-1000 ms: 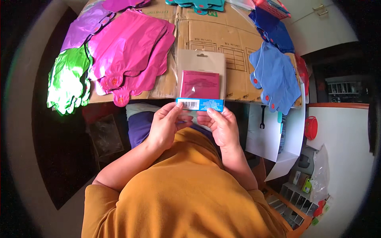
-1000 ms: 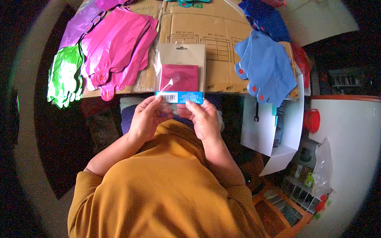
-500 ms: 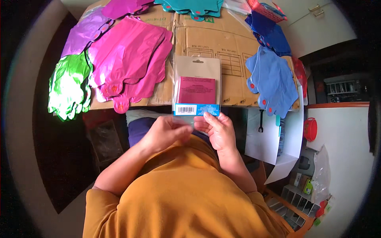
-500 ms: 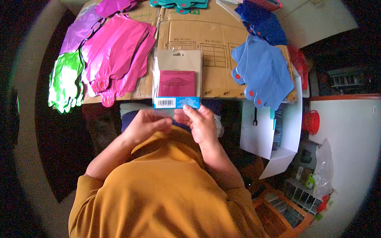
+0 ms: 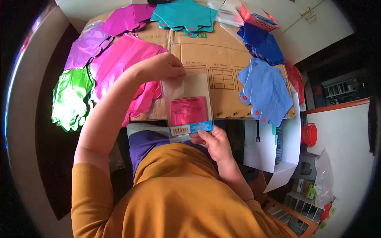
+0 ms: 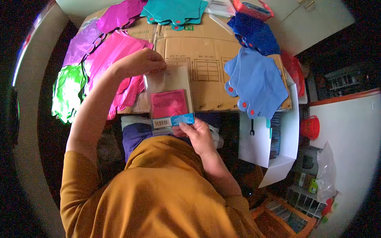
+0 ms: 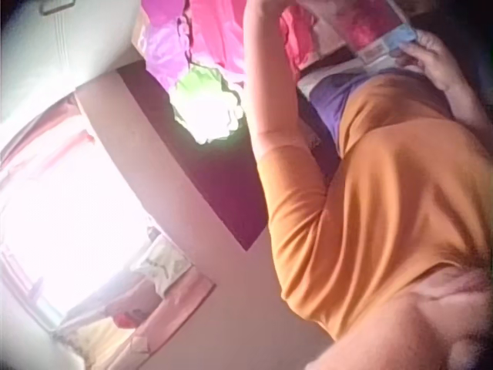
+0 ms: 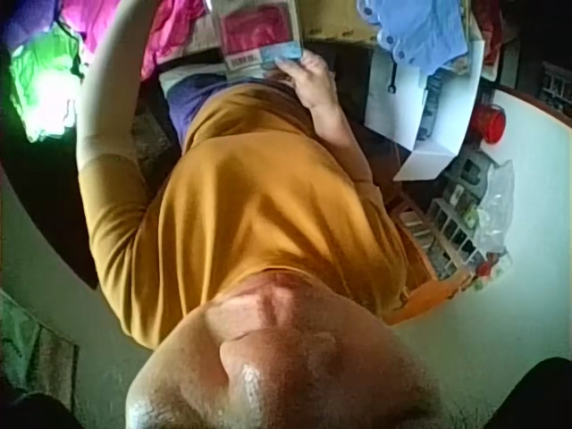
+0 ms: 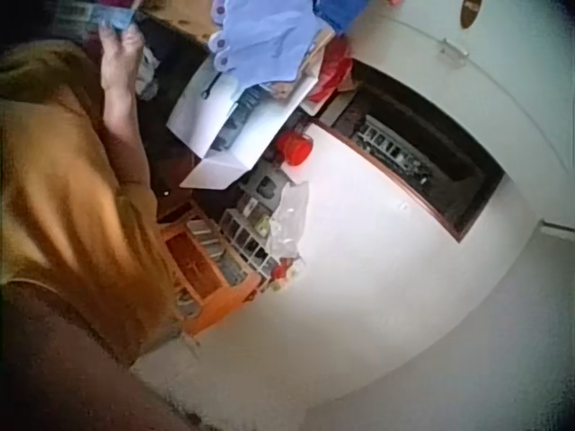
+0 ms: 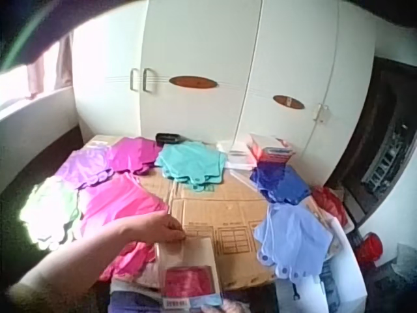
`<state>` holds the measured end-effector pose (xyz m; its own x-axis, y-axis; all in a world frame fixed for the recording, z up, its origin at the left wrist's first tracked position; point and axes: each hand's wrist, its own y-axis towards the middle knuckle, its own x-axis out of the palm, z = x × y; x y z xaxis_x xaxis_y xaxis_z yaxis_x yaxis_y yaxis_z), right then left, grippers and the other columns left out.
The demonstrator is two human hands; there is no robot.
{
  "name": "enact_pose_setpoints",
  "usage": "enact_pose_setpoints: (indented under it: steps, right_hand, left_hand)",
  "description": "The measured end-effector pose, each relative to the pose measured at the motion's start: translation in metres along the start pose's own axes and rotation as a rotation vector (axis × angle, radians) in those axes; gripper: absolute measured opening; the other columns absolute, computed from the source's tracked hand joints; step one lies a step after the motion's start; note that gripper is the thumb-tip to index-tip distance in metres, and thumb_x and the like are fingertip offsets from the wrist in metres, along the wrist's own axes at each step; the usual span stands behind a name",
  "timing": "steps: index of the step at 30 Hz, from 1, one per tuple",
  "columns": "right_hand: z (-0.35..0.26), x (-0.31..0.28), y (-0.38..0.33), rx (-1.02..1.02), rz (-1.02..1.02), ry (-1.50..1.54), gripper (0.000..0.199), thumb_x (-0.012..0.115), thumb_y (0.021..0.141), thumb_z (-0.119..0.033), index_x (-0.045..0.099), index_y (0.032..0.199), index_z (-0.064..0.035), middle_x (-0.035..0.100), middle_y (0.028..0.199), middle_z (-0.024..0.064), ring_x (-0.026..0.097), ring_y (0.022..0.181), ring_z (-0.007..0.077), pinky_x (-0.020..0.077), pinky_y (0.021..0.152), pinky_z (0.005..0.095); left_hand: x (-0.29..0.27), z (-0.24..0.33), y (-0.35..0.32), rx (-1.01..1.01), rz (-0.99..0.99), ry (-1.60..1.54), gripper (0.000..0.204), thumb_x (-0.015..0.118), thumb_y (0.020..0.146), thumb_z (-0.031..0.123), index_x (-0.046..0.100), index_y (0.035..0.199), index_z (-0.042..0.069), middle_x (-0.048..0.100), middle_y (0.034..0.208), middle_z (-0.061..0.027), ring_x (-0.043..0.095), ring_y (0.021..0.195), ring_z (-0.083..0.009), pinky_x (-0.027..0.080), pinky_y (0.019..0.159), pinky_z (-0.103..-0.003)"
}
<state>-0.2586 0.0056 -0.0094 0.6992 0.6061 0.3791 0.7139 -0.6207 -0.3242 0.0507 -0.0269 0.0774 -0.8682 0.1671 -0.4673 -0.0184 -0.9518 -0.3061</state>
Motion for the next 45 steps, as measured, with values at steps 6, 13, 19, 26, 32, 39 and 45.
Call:
enact_pose_setpoints:
  steps: [6, 13, 19, 26, 32, 39, 45]
  right_hand:
    - [0.008, -0.011, 0.005, 0.013, -0.005, 0.047, 0.017, 0.063, 0.097, -0.014, 0.067, 0.11, -0.0037, 0.073, 0.1, 0.0136, 0.071, 0.085, 0.0198, 0.0586, 0.077, 0.0327]
    - [0.01, -0.011, 0.009, -0.012, -0.013, 0.098, 0.018, 0.062, 0.098, -0.015, 0.069, 0.109, -0.0027, 0.073, 0.1, 0.0122, 0.07, 0.086, 0.0187, 0.0582, 0.079, 0.0341]
    - [0.011, -0.01, 0.01, -0.011, -0.017, 0.132, 0.017, 0.062, 0.098, -0.015, 0.069, 0.109, -0.0035, 0.073, 0.099, 0.0103, 0.07, 0.087, 0.0184, 0.0577, 0.08, 0.0349]
    - [0.017, -0.011, 0.007, 0.027, -0.003, 0.161, 0.017, 0.062, 0.097, -0.013, 0.066, 0.112, -0.0037, 0.072, 0.101, 0.009, 0.069, 0.09, 0.0188, 0.057, 0.083, 0.0357]
    - [0.018, -0.008, 0.006, 0.004, -0.007, 0.183, 0.017, 0.063, 0.097, -0.011, 0.066, 0.112, -0.0048, 0.071, 0.101, 0.0077, 0.069, 0.089, 0.0175, 0.0572, 0.082, 0.0341]
    - [0.029, -0.014, 0.005, 0.048, -0.011, 0.256, 0.019, 0.066, 0.094, -0.011, 0.066, 0.112, -0.0055, 0.072, 0.099, 0.0057, 0.069, 0.086, 0.0163, 0.0575, 0.078, 0.0323]
    - [0.029, -0.005, 0.002, -0.033, 0.046, 0.109, 0.017, 0.067, 0.095, -0.013, 0.067, 0.11, -0.0044, 0.072, 0.097, 0.0059, 0.068, 0.082, 0.0144, 0.0573, 0.076, 0.0315]
  left_hand:
    - [0.0, 0.008, 0.008, 0.029, 0.007, -0.005, 0.027, 0.072, 0.089, 0.025, 0.075, 0.098, 0.0, 0.068, 0.072, -0.0009, 0.057, 0.061, -0.0072, 0.047, 0.057, -0.025]
    - [0.004, 0.003, 0.008, 0.012, 0.031, -0.058, 0.023, 0.074, 0.087, 0.024, 0.075, 0.095, 0.002, 0.067, 0.071, 0.0, 0.056, 0.06, -0.007, 0.046, 0.056, -0.025]
    - [0.005, 0.014, 0.007, 0.014, 0.079, -0.036, 0.024, 0.076, 0.086, 0.025, 0.075, 0.094, 0.003, 0.068, 0.073, 0.0006, 0.058, 0.064, -0.0067, 0.048, 0.059, -0.026]
    - [0.006, 0.017, 0.003, 0.014, 0.077, -0.038, 0.024, 0.076, 0.085, 0.025, 0.075, 0.092, 0.003, 0.07, 0.076, -0.001, 0.061, 0.069, -0.0082, 0.05, 0.063, -0.026]
    - [0.005, 0.02, 0.001, 0.02, 0.051, 0.005, 0.025, 0.075, 0.087, 0.027, 0.074, 0.088, 0.002, 0.068, 0.074, -0.001, 0.059, 0.067, -0.0074, 0.049, 0.061, -0.027]
    - [0.011, 0.012, -0.002, -0.002, 0.03, -0.009, 0.028, 0.072, 0.089, 0.029, 0.074, 0.088, 0.002, 0.063, 0.066, 0.0009, 0.053, 0.062, -0.0062, 0.046, 0.058, -0.028]
    - [0.012, 0.016, -0.006, -0.027, 0.074, 0.028, 0.035, 0.074, 0.088, 0.036, 0.074, 0.087, 0.001, 0.058, 0.064, 0.0016, 0.05, 0.06, -0.0065, 0.043, 0.054, -0.029]
